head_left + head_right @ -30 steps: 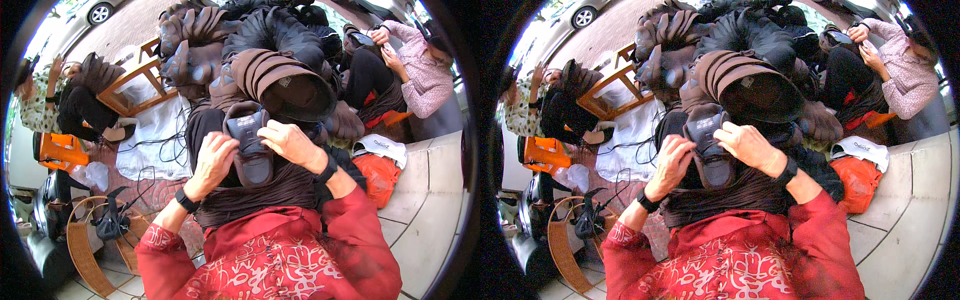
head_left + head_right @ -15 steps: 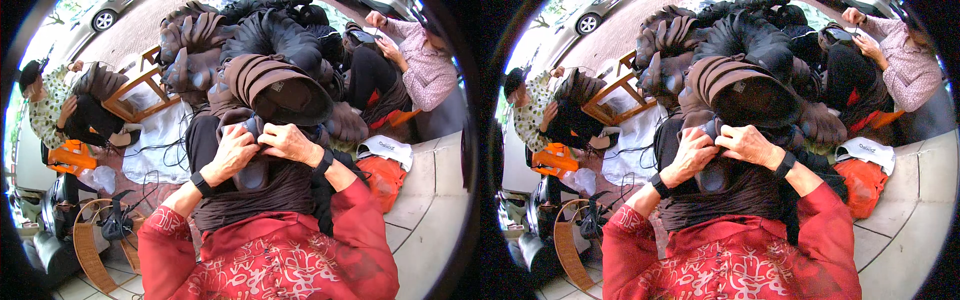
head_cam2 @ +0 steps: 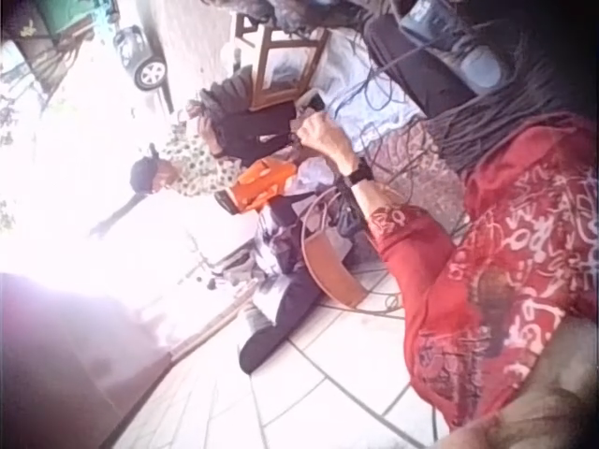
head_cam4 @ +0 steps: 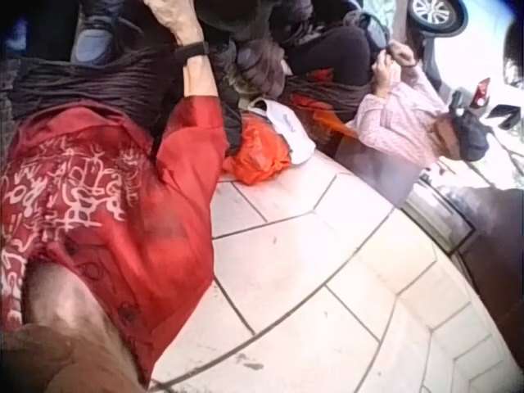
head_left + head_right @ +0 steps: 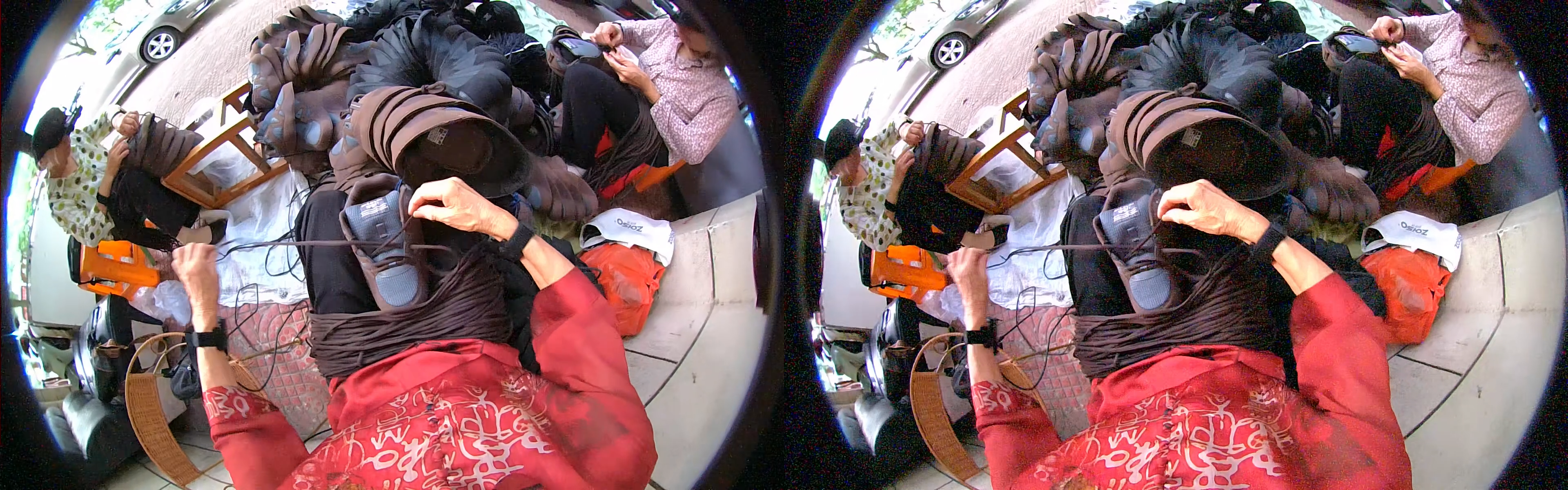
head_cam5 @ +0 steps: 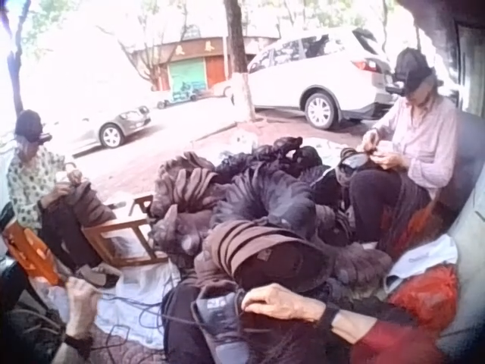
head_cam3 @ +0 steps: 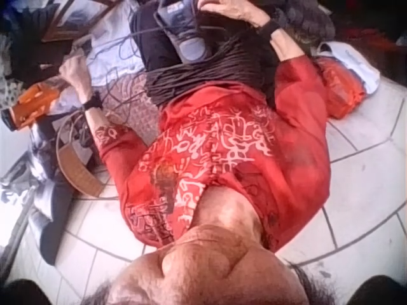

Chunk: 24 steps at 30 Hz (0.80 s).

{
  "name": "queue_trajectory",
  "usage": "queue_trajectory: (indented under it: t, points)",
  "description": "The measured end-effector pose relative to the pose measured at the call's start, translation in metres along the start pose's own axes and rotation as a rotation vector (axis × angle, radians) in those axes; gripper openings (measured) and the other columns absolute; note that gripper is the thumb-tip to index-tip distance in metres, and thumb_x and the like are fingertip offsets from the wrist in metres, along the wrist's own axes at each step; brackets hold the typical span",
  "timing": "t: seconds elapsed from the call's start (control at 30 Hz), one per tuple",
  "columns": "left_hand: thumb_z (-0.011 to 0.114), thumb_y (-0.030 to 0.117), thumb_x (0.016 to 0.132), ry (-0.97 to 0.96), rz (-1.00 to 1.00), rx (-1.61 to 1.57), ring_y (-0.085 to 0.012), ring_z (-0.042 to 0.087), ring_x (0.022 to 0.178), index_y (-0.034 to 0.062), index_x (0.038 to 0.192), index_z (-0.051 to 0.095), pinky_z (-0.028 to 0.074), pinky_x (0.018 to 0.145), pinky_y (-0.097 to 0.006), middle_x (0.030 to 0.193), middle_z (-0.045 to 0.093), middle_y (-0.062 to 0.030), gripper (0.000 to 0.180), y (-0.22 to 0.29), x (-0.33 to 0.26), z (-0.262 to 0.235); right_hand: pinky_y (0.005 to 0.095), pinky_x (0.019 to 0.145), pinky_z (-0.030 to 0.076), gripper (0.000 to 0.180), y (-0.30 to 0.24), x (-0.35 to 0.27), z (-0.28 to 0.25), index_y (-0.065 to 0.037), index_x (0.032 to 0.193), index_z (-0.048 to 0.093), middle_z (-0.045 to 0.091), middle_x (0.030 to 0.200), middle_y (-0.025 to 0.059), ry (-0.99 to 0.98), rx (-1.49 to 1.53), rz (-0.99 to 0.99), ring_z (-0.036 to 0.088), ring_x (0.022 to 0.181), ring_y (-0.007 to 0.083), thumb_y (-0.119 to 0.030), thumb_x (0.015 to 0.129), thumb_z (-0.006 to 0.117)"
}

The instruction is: Lacing a brown athletic shoe as part of a manufacturing or assembly task.

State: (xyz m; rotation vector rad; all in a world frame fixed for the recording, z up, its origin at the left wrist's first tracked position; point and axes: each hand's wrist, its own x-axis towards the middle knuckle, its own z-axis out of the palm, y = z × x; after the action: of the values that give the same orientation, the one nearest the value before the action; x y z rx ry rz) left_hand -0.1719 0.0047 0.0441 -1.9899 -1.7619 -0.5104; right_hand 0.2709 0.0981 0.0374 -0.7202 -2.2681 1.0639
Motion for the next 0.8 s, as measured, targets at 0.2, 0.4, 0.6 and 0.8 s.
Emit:
queue_trajectory:
  t: [0.2, 0.4, 0.6, 0.8]
  points:
    - [0.059, -0.003, 0.074, -0.213, -0.207, -0.692, -0.0266, 0.056, 0.087, 0.0057, 0.12, 0.046, 0.044, 0.079, -0.034, 0.093, 0.057, -0.0129, 0.049, 0.094, -0.002, 0.03, 0.0347, 0.062, 0.042, 0.029, -0.051, -0.05, 0.015, -0.009, 0.088, 0.056, 0.054, 0.075, 0.0054, 0.326, -0.601, -0.222, 0.052, 0.074, 0.0235, -0.018, 0.065, 0.07]
    - [0.06, 0.006, 0.078, -0.285, -0.003, -0.925, -0.0278, 0.057, 0.078, 0.0015, 0.102, 0.051, 0.044, 0.071, -0.034, 0.083, 0.059, -0.0118, 0.026, 0.165, 0.019, 0.031, 0.032, 0.069, 0.04, 0.06, -0.058, -0.078, 0.054, -0.005, 0.123, 0.042, 0.055, 0.076, 0.0046, -0.021, -0.7, -0.042, 0.051, 0.079, 0.0172, -0.012, 0.069, 0.068]
    - [0.064, 0.007, 0.077, -0.484, -0.222, -1.285, -0.0144, 0.053, 0.06, 0.0024, 0.097, 0.051, 0.041, 0.058, -0.025, 0.067, 0.057, -0.0051, 0.025, 0.162, 0.028, 0.036, 0.0208, 0.059, 0.043, 0.023, -0.071, -0.055, 0.027, 0.0, 0.102, 0.053, 0.056, 0.072, 0.0002, 0.355, 0.861, 0.447, 0.053, 0.062, 0.0065, -0.008, 0.081, 0.059]
    - [0.062, 0.005, 0.078, -0.634, -0.422, -1.641, -0.0053, 0.048, 0.062, 0.0075, 0.1, 0.048, 0.038, 0.059, -0.017, 0.067, 0.052, 0.0025, 0.026, 0.15, 0.021, 0.029, 0.0194, 0.056, 0.042, 0.019, -0.048, -0.041, 0.017, 0.0, 0.098, 0.054, 0.057, 0.07, 0.0011, 0.365, 0.806, 0.455, 0.052, 0.057, 0.0059, -0.008, 0.081, 0.058]
